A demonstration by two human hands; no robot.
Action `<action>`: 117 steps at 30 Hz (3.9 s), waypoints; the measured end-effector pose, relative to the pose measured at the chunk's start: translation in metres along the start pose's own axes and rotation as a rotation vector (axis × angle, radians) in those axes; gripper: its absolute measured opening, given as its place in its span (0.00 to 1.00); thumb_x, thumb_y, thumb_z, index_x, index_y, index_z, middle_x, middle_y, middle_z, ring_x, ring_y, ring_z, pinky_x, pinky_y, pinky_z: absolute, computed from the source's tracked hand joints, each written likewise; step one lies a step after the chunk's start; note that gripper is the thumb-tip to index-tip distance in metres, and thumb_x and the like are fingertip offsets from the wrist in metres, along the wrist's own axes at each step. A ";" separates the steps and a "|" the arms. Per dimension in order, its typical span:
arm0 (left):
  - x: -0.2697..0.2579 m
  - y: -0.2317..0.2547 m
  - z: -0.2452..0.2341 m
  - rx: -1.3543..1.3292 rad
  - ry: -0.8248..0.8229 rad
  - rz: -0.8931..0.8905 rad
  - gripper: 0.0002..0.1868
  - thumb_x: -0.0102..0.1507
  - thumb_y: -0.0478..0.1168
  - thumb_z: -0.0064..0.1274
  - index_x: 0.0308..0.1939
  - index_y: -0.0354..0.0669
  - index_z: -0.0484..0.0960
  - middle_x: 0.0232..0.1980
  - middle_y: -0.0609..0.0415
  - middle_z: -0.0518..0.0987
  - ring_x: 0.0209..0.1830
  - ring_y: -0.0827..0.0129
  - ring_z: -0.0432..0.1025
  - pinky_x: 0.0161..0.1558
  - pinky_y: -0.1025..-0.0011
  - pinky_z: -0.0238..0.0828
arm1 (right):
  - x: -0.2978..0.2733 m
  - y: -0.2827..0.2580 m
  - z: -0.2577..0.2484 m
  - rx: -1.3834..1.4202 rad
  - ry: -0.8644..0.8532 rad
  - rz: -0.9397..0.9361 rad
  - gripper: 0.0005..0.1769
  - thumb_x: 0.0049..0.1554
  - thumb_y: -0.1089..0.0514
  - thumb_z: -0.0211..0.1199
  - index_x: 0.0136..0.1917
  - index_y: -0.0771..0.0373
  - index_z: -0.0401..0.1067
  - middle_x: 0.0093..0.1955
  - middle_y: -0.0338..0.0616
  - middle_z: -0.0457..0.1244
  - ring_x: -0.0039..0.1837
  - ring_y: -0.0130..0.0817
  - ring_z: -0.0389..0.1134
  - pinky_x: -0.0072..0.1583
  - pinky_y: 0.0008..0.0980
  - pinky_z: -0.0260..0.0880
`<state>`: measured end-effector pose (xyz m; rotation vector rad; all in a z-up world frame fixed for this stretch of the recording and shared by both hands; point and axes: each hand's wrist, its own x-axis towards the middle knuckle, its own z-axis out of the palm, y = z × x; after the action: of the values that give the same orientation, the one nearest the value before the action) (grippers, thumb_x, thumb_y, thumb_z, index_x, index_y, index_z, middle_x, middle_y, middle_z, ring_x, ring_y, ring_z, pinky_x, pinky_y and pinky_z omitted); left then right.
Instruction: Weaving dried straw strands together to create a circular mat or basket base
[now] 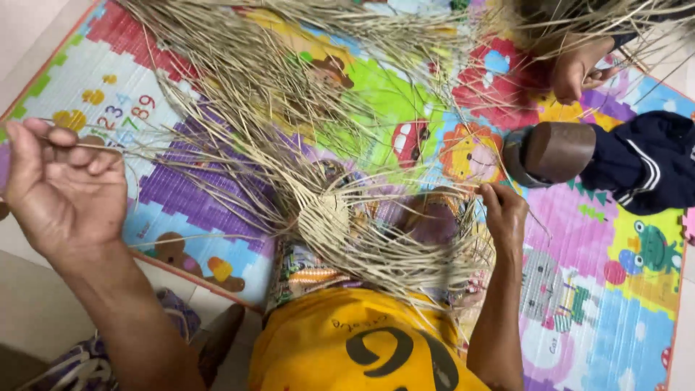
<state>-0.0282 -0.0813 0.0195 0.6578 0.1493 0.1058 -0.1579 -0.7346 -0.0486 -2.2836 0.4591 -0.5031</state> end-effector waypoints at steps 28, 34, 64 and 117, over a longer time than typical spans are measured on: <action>-0.141 -0.257 0.083 0.454 -0.531 -0.224 0.20 0.62 0.27 0.60 0.59 0.36 0.80 0.46 0.41 0.83 0.44 0.62 0.77 0.46 0.66 0.78 | -0.102 -0.156 0.107 0.628 -0.357 -0.080 0.03 0.58 0.66 0.69 0.45 0.68 0.78 0.48 0.51 0.69 0.51 0.36 0.71 0.54 0.39 0.73; -0.127 -0.175 0.072 0.513 -0.313 -0.100 0.06 0.69 0.41 0.53 0.47 0.47 0.83 0.41 0.50 0.77 0.35 0.70 0.69 0.40 0.71 0.74 | -0.088 -0.147 0.128 0.596 -0.575 -0.214 0.02 0.58 0.66 0.68 0.45 0.67 0.79 0.41 0.49 0.66 0.46 0.35 0.67 0.51 0.39 0.70; -0.084 -0.202 0.039 1.445 -0.442 0.238 0.03 0.67 0.27 0.58 0.40 0.31 0.79 0.39 0.50 0.70 0.30 0.68 0.65 0.28 0.73 0.65 | -0.051 -0.144 0.204 0.299 -0.528 -0.178 0.05 0.54 0.66 0.73 0.38 0.63 0.78 0.35 0.38 0.61 0.32 0.23 0.55 0.32 0.20 0.56; -0.108 -0.232 0.006 0.911 -0.216 -0.177 0.03 0.65 0.29 0.58 0.42 0.30 0.85 0.38 0.44 0.84 0.38 0.71 0.77 0.45 0.73 0.72 | -0.074 -0.169 0.195 0.659 -0.871 -0.384 0.07 0.53 0.72 0.70 0.41 0.66 0.74 0.50 0.56 0.64 0.48 0.45 0.66 0.44 0.38 0.69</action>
<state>-0.1216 -0.2832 -0.1074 1.5519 0.0385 -0.2216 -0.0979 -0.4735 -0.0676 -1.7047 -0.5169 0.1820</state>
